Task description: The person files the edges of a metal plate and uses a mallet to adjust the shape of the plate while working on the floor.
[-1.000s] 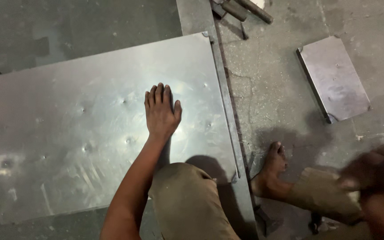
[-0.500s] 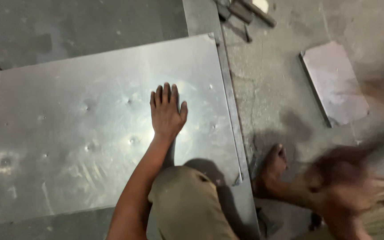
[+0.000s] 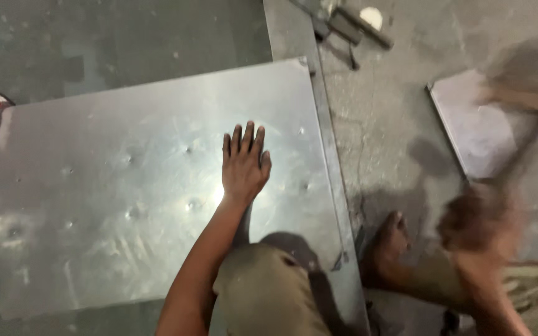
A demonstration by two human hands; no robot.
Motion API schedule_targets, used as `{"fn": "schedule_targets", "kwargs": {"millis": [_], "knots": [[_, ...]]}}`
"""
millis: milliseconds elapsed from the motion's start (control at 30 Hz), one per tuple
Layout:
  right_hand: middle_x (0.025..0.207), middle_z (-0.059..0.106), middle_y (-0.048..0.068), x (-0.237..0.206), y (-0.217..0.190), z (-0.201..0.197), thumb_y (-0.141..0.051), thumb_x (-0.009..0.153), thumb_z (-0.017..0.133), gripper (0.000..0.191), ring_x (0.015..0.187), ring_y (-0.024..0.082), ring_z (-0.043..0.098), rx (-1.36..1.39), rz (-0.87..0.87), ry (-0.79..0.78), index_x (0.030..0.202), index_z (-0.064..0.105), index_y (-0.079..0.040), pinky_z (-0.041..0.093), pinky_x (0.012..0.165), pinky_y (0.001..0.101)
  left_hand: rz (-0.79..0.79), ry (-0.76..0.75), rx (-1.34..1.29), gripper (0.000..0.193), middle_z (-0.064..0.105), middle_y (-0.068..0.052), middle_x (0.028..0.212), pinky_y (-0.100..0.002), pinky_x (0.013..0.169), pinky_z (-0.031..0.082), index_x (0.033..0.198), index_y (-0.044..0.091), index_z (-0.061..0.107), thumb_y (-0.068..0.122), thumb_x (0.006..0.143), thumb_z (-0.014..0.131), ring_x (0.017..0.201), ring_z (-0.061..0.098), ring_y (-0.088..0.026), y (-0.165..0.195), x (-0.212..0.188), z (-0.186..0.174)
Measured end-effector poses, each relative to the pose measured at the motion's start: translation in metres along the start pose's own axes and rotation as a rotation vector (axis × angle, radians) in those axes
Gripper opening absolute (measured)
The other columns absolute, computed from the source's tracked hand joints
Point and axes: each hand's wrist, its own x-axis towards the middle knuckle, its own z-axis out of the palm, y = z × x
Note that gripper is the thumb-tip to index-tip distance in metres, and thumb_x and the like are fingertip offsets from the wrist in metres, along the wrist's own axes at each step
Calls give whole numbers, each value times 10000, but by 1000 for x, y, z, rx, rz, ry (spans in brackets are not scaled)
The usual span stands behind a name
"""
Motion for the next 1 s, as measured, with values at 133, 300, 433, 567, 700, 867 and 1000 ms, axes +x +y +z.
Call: {"fn": "schedule_targets", "kwargs": {"millis": [133,300,433,567,700,867,1000], "knots": [[614,372,15,23,-25,16,-391,1152,495,481,496,128,342,385,-240,194,791,430,-80,319,471,283,-10,15,-10,547,457,-161,1587,-582,1249,221,1522,90,506,305,1019,504,1490,378,-406,1,-3,3],[637,448,14,8,1,133,-336,1148,454,411,519,122,424,-730,-371,-228,856,478,-49,379,462,303,-22,-12,-15,571,443,-178,1588,-575,1241,221,1517,69,509,312,1000,511,1480,376,-415,-3,1,1],[655,508,14,14,-3,118,-292,1146,420,372,538,117,489,-364,210,-78,908,517,-23,428,454,319,-14,15,-32,556,442,-178,1589,-570,1248,222,1509,67,519,321,1015,513,1482,377,-408,-3,4,-2],[690,451,18,49,-43,102,-211,1106,498,193,506,124,429,79,34,71,1107,435,-28,360,414,321,-29,-9,0,562,443,-174,1590,-567,1240,212,1497,68,520,321,996,508,1475,371,-407,1,2,1],[849,474,101,68,-68,160,-176,1192,439,197,638,162,461,-135,-539,9,1239,478,11,404,529,290,-25,-11,-3,563,440,-173,1593,-561,1248,210,1509,68,518,329,1011,504,1486,371,-400,-1,2,2],[650,590,128,49,-51,169,-258,1044,586,258,521,191,569,-481,187,-218,1126,535,-19,445,499,365,-21,-1,-11,578,447,-183,1582,-563,1238,211,1501,62,520,335,992,518,1474,371,-407,-4,4,1],[696,503,125,20,-12,124,-155,1073,561,188,547,224,473,30,89,40,1047,475,10,398,473,405,-17,25,-25,562,464,-186,1581,-570,1246,225,1503,59,522,319,1005,518,1471,389,-412,0,2,3]]}}
